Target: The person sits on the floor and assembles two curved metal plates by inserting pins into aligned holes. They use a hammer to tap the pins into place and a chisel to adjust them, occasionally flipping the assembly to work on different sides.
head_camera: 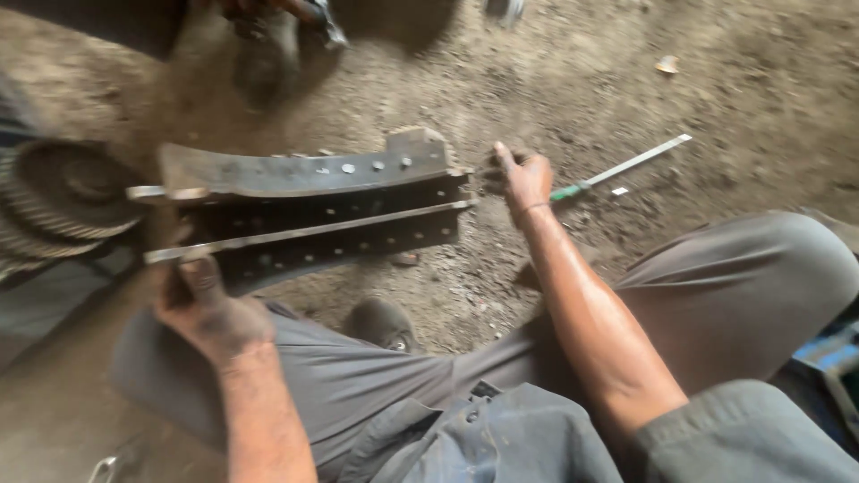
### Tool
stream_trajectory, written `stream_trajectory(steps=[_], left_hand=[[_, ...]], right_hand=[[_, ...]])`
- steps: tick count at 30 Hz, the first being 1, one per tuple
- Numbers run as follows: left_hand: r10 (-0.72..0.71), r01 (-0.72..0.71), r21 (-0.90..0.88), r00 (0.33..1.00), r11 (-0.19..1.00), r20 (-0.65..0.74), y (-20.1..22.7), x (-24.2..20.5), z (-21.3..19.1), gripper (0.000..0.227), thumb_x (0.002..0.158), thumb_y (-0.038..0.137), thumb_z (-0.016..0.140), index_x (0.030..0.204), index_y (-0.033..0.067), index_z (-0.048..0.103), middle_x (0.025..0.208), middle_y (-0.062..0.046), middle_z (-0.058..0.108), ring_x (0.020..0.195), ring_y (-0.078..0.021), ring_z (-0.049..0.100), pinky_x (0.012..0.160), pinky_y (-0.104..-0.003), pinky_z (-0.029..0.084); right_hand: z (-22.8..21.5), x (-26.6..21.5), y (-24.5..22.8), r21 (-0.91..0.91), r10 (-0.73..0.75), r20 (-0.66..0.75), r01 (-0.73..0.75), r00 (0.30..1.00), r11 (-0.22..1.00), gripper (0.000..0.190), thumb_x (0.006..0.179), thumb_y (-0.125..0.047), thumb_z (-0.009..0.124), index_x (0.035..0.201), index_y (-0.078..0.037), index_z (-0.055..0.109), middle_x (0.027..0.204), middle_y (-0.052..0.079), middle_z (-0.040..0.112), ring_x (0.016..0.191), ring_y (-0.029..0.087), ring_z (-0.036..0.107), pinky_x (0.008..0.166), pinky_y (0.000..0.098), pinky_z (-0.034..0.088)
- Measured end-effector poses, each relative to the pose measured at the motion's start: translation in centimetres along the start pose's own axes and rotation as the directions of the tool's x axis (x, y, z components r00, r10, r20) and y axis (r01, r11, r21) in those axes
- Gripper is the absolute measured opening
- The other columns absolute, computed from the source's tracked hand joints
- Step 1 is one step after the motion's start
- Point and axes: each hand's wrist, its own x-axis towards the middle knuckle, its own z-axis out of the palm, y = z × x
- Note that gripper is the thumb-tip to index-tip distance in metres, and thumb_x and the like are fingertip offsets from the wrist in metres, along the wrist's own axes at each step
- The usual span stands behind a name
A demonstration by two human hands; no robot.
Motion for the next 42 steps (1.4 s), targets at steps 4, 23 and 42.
stream_trajectory(steps=[4,23,42], left_hand=[[0.035,-0.032,-0.040,0.996,0.999,0.083,0.9,-0.1,0.5,0.054,0.102,0.044,0.084,0.129,0.0013,0.067,0.120,-0.002,0.068,0.108,-0.0137,0.064,0.101,-0.028,0.055],[-0.085,0.084,-0.051,0.996,0.995,-0.025,1.0,0.6,0.4,0.052,0.098,0.045,0.084,0.118,-0.0002,0.068,0.109,-0.003,0.066,0.104,-0.0140,0.061,0.099,-0.029,0.051],[-0.102,0.101,-0.039,0.994,0.994,-0.027,0.8,0.4,0.2,0.047,0.099,0.040,0.085,0.120,0.0009,0.069,0.105,0.001,0.064,0.093,-0.0064,0.054,0.089,-0.020,0.045]], right_hand=[[-5.1,3.0,4.5,-0.640,-0.316,-0.239,0.096,0.918,0.762,0.022,0.087,-0.026,0.081,0.099,-0.009,0.078,0.096,0.014,0.077,0.088,0.031,0.074,0.082,0.0428,0.058],[6.0,1.3,1.5,0.489,0.087,0.505,-0.367,0.859,0.791,0.048,0.096,-0.012,0.073,0.139,0.003,0.060,0.114,0.014,0.074,0.092,0.018,0.075,0.073,0.0300,0.065],[6.3,0.3,1.4,0.432,0.129,0.522,-0.392,0.843,0.812,0.049,0.094,-0.002,0.058,0.142,0.005,0.053,0.110,0.018,0.074,0.086,0.021,0.074,0.070,0.0291,0.065]])
